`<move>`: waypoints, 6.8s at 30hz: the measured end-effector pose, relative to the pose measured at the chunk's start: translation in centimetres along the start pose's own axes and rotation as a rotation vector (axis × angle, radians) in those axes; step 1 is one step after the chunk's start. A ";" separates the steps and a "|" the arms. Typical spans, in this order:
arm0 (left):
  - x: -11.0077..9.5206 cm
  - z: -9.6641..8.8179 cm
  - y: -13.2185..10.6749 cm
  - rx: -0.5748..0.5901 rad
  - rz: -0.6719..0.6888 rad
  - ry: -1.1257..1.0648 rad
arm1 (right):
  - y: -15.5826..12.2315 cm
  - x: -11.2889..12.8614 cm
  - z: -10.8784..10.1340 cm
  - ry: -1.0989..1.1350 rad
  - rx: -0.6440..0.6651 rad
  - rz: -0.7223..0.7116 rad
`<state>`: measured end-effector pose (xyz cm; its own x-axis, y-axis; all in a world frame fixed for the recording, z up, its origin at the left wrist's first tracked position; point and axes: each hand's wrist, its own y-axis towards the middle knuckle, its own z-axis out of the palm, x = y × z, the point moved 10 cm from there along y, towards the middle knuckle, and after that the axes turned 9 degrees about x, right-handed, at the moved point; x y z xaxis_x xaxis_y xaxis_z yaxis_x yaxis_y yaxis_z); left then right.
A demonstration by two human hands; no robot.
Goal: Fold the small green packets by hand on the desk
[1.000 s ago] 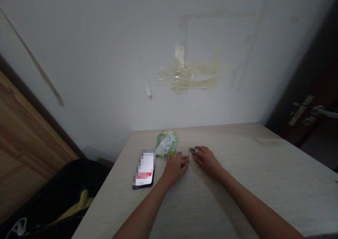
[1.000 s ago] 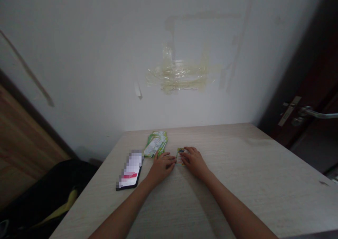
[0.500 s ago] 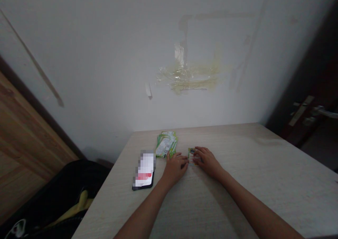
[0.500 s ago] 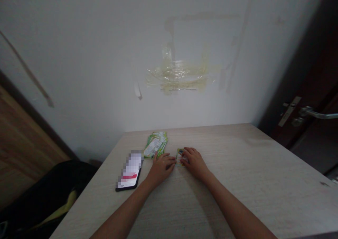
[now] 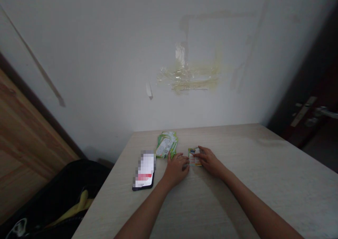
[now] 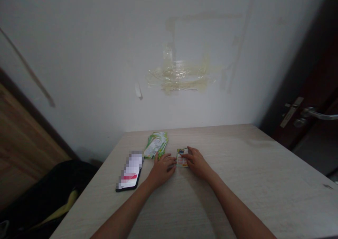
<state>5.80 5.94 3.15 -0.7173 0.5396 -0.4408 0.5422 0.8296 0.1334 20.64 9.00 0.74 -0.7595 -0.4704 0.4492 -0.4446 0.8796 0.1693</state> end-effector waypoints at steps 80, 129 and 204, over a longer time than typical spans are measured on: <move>0.4 0.0 2.3 0.062 0.144 0.153 | 1.7 -3.8 -0.5 0.136 -0.123 0.171; -1.4 1.0 3.5 0.007 0.112 0.270 | -0.4 -2.7 -1.6 0.198 -0.047 0.004; -0.5 1.5 3.2 0.069 0.072 0.304 | -0.6 -1.9 -2.0 0.004 -0.005 -0.036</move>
<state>8.49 8.11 2.49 -0.7682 0.6233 -0.1458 0.6173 0.7817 0.0892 23.24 9.48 1.52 -0.7410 -0.5015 0.4467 -0.4695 0.8624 0.1894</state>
